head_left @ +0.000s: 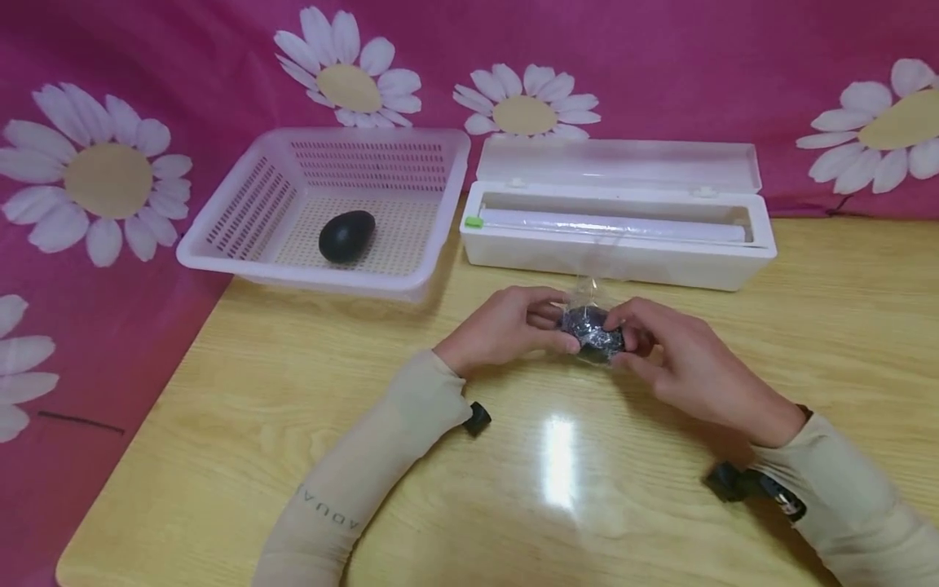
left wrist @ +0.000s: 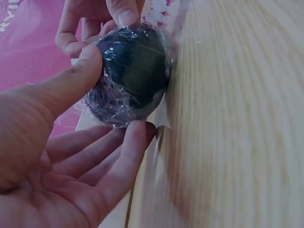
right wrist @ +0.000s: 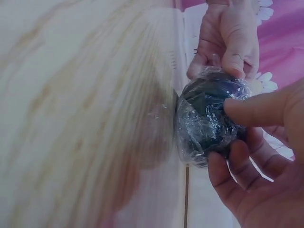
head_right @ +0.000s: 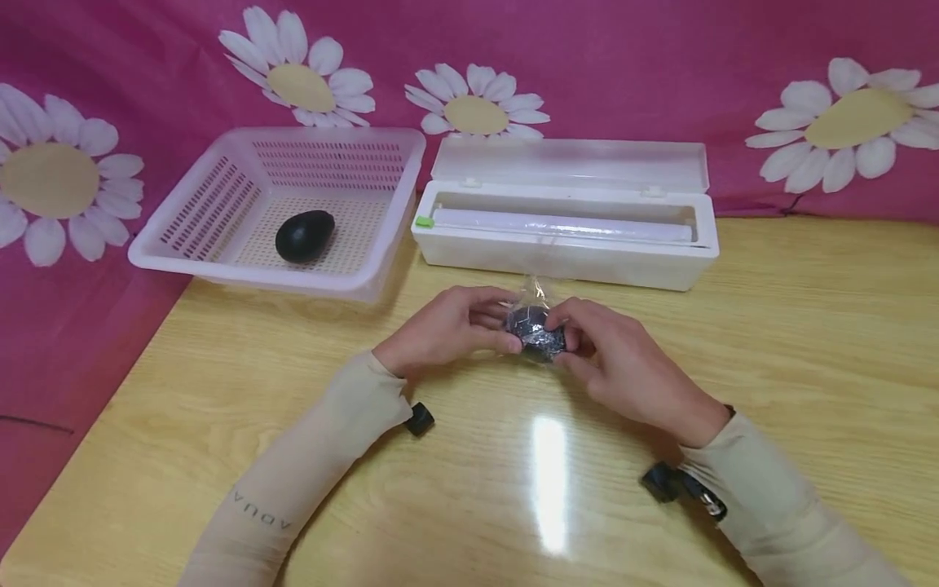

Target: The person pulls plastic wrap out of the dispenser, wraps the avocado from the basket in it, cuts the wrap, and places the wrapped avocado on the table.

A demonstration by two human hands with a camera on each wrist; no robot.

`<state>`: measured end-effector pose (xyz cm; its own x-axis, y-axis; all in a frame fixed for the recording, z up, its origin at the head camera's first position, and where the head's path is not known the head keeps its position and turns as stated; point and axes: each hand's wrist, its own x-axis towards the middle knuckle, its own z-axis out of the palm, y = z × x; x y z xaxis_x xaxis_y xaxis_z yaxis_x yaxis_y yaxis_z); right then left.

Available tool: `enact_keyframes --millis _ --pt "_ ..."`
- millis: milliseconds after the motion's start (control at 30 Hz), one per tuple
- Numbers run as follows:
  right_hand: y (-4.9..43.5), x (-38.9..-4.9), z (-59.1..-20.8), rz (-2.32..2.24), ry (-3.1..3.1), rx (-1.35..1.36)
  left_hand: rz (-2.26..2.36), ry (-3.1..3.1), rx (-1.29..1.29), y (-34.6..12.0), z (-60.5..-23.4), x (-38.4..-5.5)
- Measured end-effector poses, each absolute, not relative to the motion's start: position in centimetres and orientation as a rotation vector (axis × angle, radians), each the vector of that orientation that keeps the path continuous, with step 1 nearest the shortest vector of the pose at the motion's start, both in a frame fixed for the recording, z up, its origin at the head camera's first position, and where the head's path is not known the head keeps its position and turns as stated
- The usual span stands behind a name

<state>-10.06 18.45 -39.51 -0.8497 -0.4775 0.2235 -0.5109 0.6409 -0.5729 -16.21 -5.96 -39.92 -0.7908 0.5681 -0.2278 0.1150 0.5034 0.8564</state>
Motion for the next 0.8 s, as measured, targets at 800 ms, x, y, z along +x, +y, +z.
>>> enact_keyframes --millis 800 --pt "19.7 -14.4 -36.4 1.533 -2.618 0.55 1.192 2.222 0.614 -6.5 -39.5 -16.3"
